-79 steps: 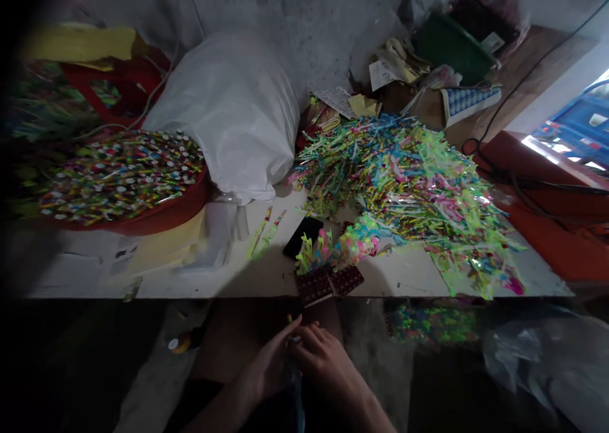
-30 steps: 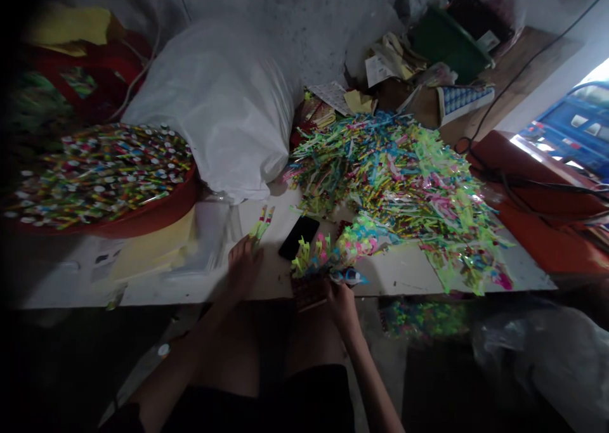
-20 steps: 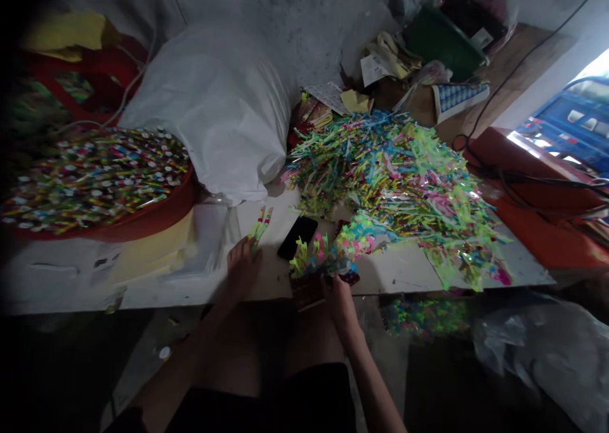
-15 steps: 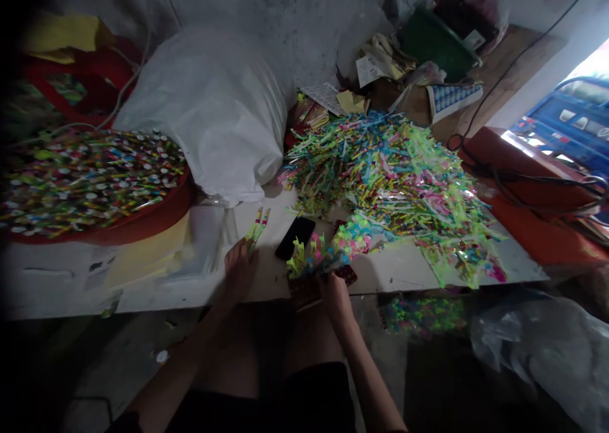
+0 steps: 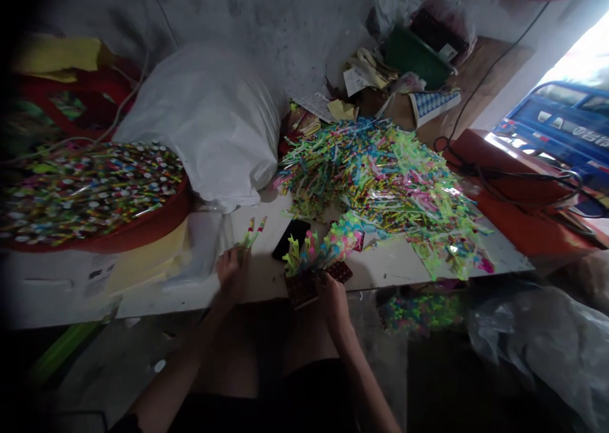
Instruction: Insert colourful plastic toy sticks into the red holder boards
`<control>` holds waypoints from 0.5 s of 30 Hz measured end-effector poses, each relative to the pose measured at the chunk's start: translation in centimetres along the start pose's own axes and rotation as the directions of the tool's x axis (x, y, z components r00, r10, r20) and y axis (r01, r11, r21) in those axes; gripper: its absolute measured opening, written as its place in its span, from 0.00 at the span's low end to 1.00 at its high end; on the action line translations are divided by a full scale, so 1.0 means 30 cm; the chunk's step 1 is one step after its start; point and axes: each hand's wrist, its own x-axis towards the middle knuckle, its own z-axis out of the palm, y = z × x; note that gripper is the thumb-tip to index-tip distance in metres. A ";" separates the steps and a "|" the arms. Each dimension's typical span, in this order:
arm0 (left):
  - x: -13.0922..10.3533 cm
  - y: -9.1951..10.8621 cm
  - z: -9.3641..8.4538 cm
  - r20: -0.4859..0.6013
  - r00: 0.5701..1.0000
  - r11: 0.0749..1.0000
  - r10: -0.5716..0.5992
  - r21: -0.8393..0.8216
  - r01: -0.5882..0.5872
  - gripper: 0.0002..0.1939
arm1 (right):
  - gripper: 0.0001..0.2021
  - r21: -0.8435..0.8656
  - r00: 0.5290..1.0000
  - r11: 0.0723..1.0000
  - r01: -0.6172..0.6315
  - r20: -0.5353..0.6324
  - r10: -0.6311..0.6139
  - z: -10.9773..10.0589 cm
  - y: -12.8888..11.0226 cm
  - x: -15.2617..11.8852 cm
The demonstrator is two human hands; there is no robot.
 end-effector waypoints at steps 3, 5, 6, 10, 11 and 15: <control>-0.034 0.022 -0.071 0.032 0.993 0.983 -0.111 -0.143 0.114 0.18 | 0.12 -0.066 0.998 0.996 0.055 -0.030 -0.057 -0.007 0.005 -0.094; -0.072 0.050 -0.149 0.053 0.990 0.974 -0.133 -0.176 0.141 0.19 | 0.12 -0.075 0.987 0.984 0.161 -0.015 -0.163 0.000 -0.002 -0.156; -0.094 0.067 -0.197 0.070 0.987 0.968 -0.145 -0.198 0.157 0.20 | 0.13 -0.062 0.972 0.970 0.234 0.003 -0.234 0.007 -0.010 -0.182; -0.186 0.144 -0.425 0.213 0.967 0.925 -0.142 -0.320 0.206 0.18 | 0.22 -0.044 0.868 0.867 0.496 0.002 -0.497 0.035 -0.070 -0.230; -0.207 0.159 -0.481 0.231 0.970 0.934 -0.075 -0.324 0.149 0.16 | 0.24 -0.059 0.843 0.842 0.536 -0.020 -0.538 0.039 -0.089 -0.230; -0.280 0.192 -0.641 0.240 0.964 0.969 0.117 -0.242 -0.057 0.14 | 0.25 -0.114 0.740 0.760 0.640 -0.178 -0.649 0.043 -0.151 -0.209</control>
